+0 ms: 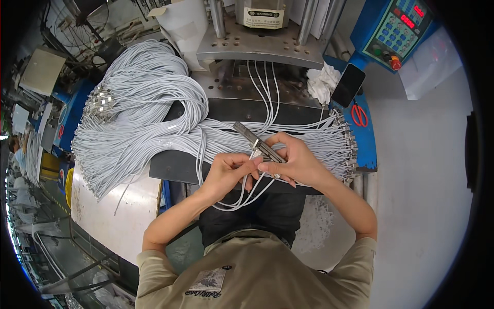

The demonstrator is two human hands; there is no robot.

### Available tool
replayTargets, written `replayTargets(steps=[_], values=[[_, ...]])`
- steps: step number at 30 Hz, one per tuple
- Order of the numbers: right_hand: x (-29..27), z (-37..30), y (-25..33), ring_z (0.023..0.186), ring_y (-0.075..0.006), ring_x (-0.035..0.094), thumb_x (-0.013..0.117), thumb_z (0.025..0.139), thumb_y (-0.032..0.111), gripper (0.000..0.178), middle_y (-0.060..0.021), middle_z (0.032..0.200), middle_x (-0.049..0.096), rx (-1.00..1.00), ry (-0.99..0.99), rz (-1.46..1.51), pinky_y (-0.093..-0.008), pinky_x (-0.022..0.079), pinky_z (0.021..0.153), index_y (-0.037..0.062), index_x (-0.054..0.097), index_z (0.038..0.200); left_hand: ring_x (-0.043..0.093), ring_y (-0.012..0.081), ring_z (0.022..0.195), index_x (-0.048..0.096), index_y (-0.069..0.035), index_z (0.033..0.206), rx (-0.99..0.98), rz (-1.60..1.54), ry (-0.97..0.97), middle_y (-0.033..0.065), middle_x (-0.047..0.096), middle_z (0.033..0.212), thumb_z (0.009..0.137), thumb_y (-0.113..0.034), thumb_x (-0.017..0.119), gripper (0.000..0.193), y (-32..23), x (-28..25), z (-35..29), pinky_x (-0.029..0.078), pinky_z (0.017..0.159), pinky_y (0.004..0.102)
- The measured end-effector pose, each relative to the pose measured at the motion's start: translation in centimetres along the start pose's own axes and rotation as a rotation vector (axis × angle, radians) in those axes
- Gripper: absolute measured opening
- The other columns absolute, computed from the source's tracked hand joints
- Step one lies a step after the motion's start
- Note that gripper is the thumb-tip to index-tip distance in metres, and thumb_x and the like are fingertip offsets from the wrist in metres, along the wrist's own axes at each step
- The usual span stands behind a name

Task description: The person fits cable connectors into a metal fixture, inserts the cables into a vertical press machine, and presses the machine buttons to process the connections.

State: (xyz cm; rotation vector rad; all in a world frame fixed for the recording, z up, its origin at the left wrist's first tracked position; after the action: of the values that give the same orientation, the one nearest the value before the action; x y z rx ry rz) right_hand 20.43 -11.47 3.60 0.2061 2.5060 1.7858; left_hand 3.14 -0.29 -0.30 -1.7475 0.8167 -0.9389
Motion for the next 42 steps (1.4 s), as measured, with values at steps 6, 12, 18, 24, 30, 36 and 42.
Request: replayTargets(steps=[6, 12, 18, 24, 30, 36, 42], values=[[-0.1, 0.1, 0.0, 0.043, -0.0059, 0.052, 0.084, 0.088, 0.019, 0.051, -0.0054, 0.069, 0.063, -0.037, 0.004, -0.055, -0.0219, 0.034, 0.036, -0.0012, 0.05, 0.121, 0.062, 0.0108, 0.055, 0.073, 0.002, 0.084, 0.051, 0.047, 0.024, 0.0067, 0.071, 0.076, 0.102, -0.022, 0.067, 0.031, 0.4, -0.6, -0.1, 0.048, 0.055, 0.0244], [0.0, -0.1, -0.4, 0.042, -0.0061, 0.051, 0.079, 0.092, 0.024, 0.047, -0.0068, 0.069, 0.064, -0.021, 0.079, -0.107, -0.0221, 0.034, 0.036, -0.0016, 0.05, 0.118, 0.064, 0.0105, 0.056, 0.074, 0.003, 0.088, 0.058, 0.109, 0.062, 0.0075, 0.073, 0.08, 0.106, -0.029, 0.061, 0.04, 0.7, -0.5, -0.4, 0.048, 0.05, 0.0236], [-0.3, -0.3, -0.8, 0.04, -0.0059, 0.049, 0.077, 0.094, 0.026, 0.044, -0.0061, 0.065, 0.063, 0.022, -0.028, 0.005, -0.022, 0.033, 0.036, 0.0006, 0.05, 0.116, 0.069, 0.0123, 0.061, 0.073, 0.005, 0.094, 0.051, 0.149, 0.011, 0.0086, 0.074, 0.088, 0.109, -0.036, 0.055, 0.047, -0.4, -0.6, -0.8, 0.049, 0.045, 0.0224], [-0.8, -0.3, -0.3, 0.043, -0.007, 0.05, 0.076, 0.096, 0.026, 0.038, -0.0057, 0.064, 0.062, -0.007, -0.05, -0.183, -0.024, 0.032, 0.037, 0.0021, 0.049, 0.111, 0.073, 0.0148, 0.066, 0.074, 0.006, 0.1, 0.033, 0.157, 0.06, 0.0125, 0.076, 0.096, 0.109, -0.029, 0.055, 0.041, -0.1, -0.7, -0.8, 0.054, 0.048, 0.0233], [-2.3, -0.7, 0.8, 0.049, -0.0078, 0.054, 0.073, 0.097, 0.03, 0.038, -0.0055, 0.067, 0.063, 0.036, 0.02, -0.297, -0.0256, 0.036, 0.041, 0.0024, 0.051, 0.11, 0.074, 0.0144, 0.076, 0.073, 0.006, 0.104, 0.049, 0.191, 0.07, 0.0121, 0.076, 0.099, 0.104, -0.02, 0.064, 0.028, 0.7, -1.3, -0.1, 0.059, 0.064, 0.0238], [-7.4, -0.7, -0.8, 0.053, -0.0127, 0.058, 0.069, 0.099, 0.031, 0.031, -0.0068, 0.071, 0.065, -0.058, -0.326, -0.497, -0.03, 0.042, 0.046, 0.0041, 0.055, 0.108, 0.073, 0.0159, 0.09, 0.07, 0.006, 0.116, 0.198, 0.248, -0.17, 0.0114, 0.074, 0.104, 0.095, -0.005, 0.074, 0.024, -2.1, -2.7, 0.1, 0.06, 0.082, 0.0281], [-10.6, 4.1, 1.6, 0.079, -0.0334, 0.066, 0.067, 0.097, 0.029, 0.028, -0.0154, 0.088, 0.068, -0.558, -0.57, -1.229, -0.0441, 0.052, 0.068, 0.0014, 0.062, 0.099, 0.073, 0.0201, 0.1, 0.061, 0.01, 0.127, 0.335, 0.177, -0.293, 0.017, 0.065, 0.127, 0.091, -0.006, 0.078, 0.043, -4.6, -4.2, 8.5, 0.06, 0.082, 0.0289]])
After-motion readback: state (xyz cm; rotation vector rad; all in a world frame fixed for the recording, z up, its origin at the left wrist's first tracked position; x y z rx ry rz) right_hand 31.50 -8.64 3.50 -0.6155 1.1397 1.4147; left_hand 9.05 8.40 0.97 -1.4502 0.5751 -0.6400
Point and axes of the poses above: each hand's wrist, its own z-axis towards the middle knuckle, its own x-axis out of the palm, y = z × x, the point moved 2 cm from there along z, towards the middle knuckle
